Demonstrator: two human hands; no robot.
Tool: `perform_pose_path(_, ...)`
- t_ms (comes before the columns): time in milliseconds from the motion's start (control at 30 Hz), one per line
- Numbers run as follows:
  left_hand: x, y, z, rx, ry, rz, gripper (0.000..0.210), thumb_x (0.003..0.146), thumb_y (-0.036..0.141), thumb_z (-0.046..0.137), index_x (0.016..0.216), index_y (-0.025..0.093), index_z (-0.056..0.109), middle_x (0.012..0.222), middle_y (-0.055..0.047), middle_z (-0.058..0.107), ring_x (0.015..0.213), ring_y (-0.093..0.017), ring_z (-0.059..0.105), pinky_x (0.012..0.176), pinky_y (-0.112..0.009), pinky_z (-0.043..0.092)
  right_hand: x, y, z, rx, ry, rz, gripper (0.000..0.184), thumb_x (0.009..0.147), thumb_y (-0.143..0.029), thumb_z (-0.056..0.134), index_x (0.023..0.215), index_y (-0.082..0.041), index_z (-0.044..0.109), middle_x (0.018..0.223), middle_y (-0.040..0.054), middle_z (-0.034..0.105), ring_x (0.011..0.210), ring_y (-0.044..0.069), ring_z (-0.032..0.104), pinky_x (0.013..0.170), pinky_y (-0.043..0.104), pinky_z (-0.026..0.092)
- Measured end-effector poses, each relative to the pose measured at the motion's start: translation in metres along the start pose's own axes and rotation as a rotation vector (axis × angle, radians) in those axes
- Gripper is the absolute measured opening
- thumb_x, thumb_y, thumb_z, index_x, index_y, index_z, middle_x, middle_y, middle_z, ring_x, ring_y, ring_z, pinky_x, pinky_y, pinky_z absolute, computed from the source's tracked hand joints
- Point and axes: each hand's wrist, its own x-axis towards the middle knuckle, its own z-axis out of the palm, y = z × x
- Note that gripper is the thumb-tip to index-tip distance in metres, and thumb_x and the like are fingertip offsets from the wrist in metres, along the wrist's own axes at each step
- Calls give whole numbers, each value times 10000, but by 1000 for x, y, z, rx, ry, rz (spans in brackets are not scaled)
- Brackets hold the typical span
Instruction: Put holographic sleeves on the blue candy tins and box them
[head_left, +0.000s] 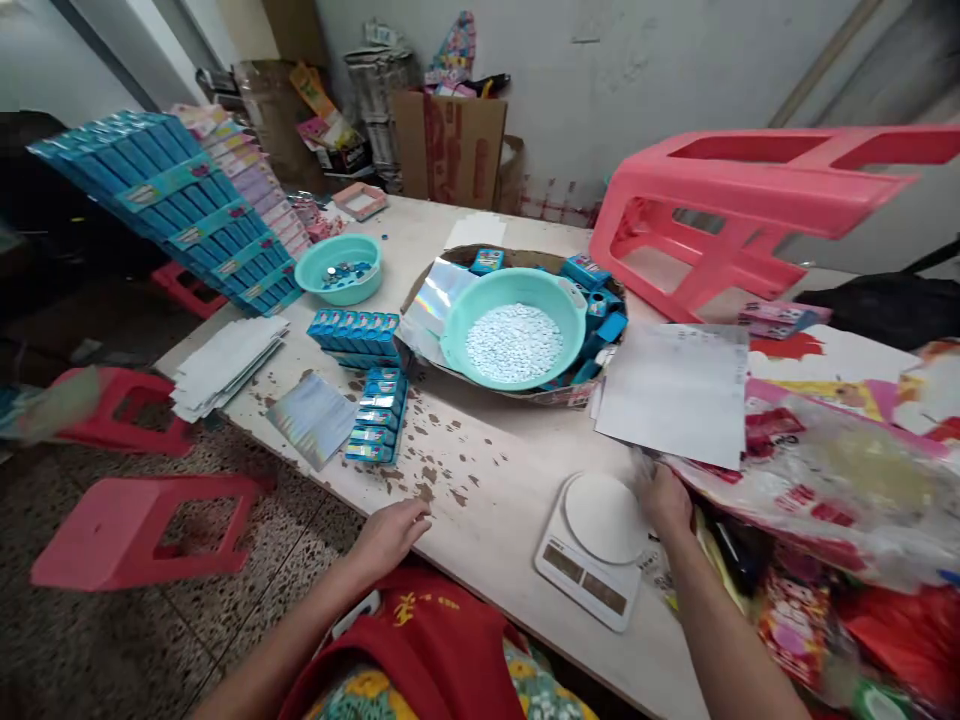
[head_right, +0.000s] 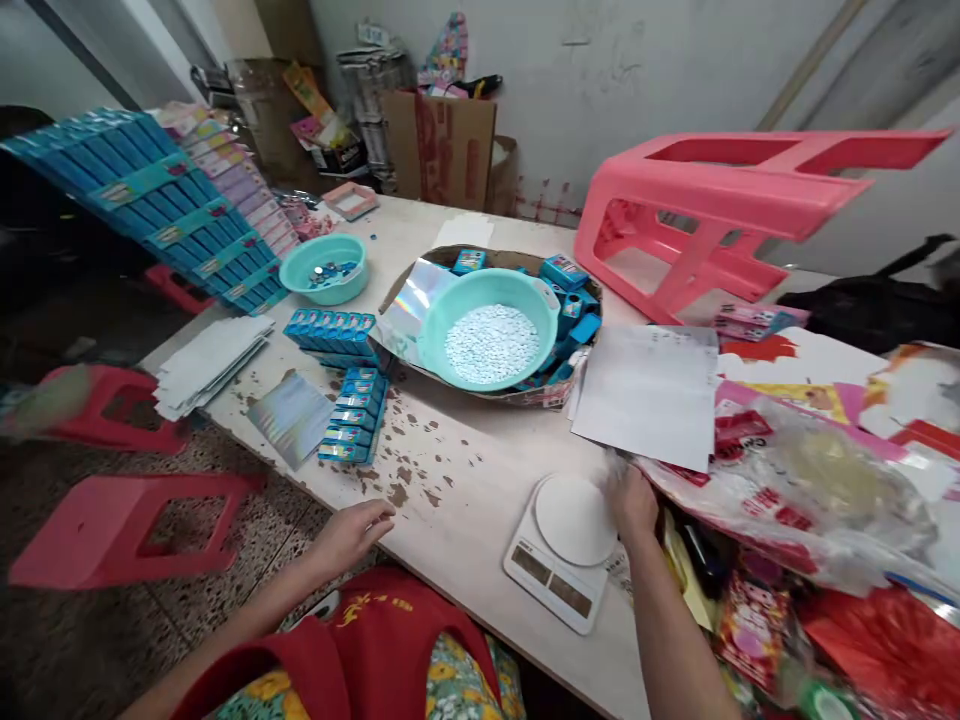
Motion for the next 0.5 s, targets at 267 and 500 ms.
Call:
perform_pose_path(267,2,-62,-46,-249,405,-161,333,856,459,412,989,208,587,1010,-48,647,943,-191,579,829,-286,433,-62,-36,8,105,366,-149,527,800,-429,425,1123,-42,577,1174,228,547,1119,331,481,944,449,351)
perform_pose_path(500,70,-154,-93,-763,627,-398,581,866,566,297,1256,165,451,1319,-124,491,1211,-226,456,910,-327,435,-158,-217,65,666,-66,-290,537,839,-527,426,1242,-180,498,1264,133,517,1119,264,499,922,445,413)
